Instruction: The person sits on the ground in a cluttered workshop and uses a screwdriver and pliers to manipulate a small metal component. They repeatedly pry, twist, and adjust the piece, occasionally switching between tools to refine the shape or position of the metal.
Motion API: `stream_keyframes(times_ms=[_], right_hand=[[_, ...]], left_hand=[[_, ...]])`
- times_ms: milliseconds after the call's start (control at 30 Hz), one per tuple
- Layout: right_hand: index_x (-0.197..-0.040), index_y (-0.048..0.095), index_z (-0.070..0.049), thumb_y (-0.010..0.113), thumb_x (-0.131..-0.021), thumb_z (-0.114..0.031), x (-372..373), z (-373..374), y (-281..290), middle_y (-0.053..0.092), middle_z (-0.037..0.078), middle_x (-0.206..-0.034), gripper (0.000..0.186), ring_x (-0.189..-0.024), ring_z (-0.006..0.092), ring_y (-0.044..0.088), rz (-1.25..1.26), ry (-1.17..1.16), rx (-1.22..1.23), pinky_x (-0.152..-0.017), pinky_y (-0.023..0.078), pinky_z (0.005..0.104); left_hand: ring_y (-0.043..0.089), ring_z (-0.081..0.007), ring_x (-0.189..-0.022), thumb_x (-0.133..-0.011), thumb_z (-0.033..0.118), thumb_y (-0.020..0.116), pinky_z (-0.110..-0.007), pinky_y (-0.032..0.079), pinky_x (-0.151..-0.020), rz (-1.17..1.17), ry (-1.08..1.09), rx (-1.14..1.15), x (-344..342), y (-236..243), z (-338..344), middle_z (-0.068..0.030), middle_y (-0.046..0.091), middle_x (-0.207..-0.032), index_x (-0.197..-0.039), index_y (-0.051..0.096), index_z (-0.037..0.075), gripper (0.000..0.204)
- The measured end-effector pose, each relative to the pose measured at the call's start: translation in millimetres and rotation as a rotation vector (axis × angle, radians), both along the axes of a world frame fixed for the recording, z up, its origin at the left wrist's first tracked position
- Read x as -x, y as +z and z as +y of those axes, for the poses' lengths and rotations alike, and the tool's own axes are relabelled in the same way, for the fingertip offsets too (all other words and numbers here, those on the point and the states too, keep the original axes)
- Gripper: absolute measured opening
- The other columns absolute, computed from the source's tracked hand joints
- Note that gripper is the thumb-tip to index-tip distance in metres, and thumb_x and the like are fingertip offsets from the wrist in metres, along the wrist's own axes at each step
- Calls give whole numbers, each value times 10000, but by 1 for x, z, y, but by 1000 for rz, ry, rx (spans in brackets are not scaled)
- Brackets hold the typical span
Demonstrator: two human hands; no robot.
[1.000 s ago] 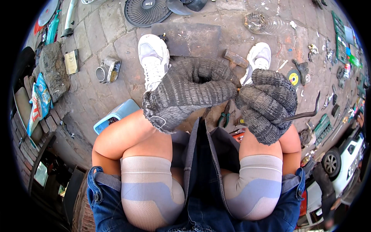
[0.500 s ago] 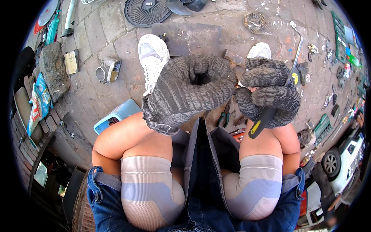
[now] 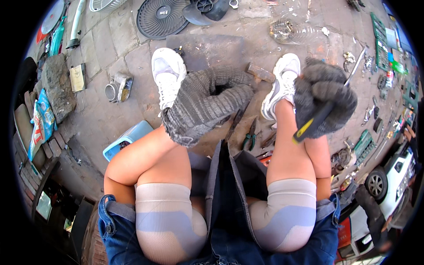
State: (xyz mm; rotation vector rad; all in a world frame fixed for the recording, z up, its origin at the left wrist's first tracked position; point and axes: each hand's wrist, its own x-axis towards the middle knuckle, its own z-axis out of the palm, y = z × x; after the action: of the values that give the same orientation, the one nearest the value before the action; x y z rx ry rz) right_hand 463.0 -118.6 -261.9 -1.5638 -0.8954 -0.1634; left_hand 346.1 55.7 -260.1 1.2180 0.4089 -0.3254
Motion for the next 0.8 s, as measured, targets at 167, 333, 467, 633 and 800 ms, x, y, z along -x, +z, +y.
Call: stream_keyframes(times_ms=[167, 333, 467, 633, 800], right_hand=[[-857, 475, -30, 668, -668, 68, -43, -20, -71, 576, 82, -836, 287, -815, 178, 569, -67, -417, 119, -777, 462, 298], [-850, 508, -8, 656, -682, 36, -82, -37, -132, 550, 67, -812, 228, -756, 142, 532, 415, -419, 167, -728, 466, 274], [-864, 506, -6, 667, -697, 0, -72, -29, -125, 557, 71, -850, 232, -735, 137, 534, 130, -518, 421, -714, 456, 253], [-897, 513, -12, 658, -711, -7, -55, -18, -103, 584, 71, -891, 236, -804, 142, 543, 74, -477, 307, -760, 438, 254], [-938, 532, -25, 645, -711, 20, -30, -14, -88, 586, 55, -900, 258, -823, 134, 546, 116, -324, 374, -754, 439, 250]], left_hand=[[546, -121, -686, -794, 277, 602, -273, 442, -651, 185, -116, -215, 9, -48, 2, -96, 623, -763, -942, 610, 3, 312], [532, -94, -652, -797, 277, 595, -238, 436, -612, 120, -218, -434, 12, -77, 3, -40, 607, -704, -884, 641, 15, 280], [563, -125, -682, -727, 296, 653, -254, 445, -658, 174, -252, -555, 25, -102, 17, -84, 626, -745, -840, 634, 23, 296], [555, -254, -647, -667, 246, 653, -344, 450, -623, -50, -363, -1200, 13, -119, 34, -107, 575, -677, -806, 628, 54, 239], [483, -252, -959, -735, 246, 575, -365, 388, -818, -73, -306, -1731, -3, -119, 51, -72, 558, -929, -929, 615, 149, 221]])
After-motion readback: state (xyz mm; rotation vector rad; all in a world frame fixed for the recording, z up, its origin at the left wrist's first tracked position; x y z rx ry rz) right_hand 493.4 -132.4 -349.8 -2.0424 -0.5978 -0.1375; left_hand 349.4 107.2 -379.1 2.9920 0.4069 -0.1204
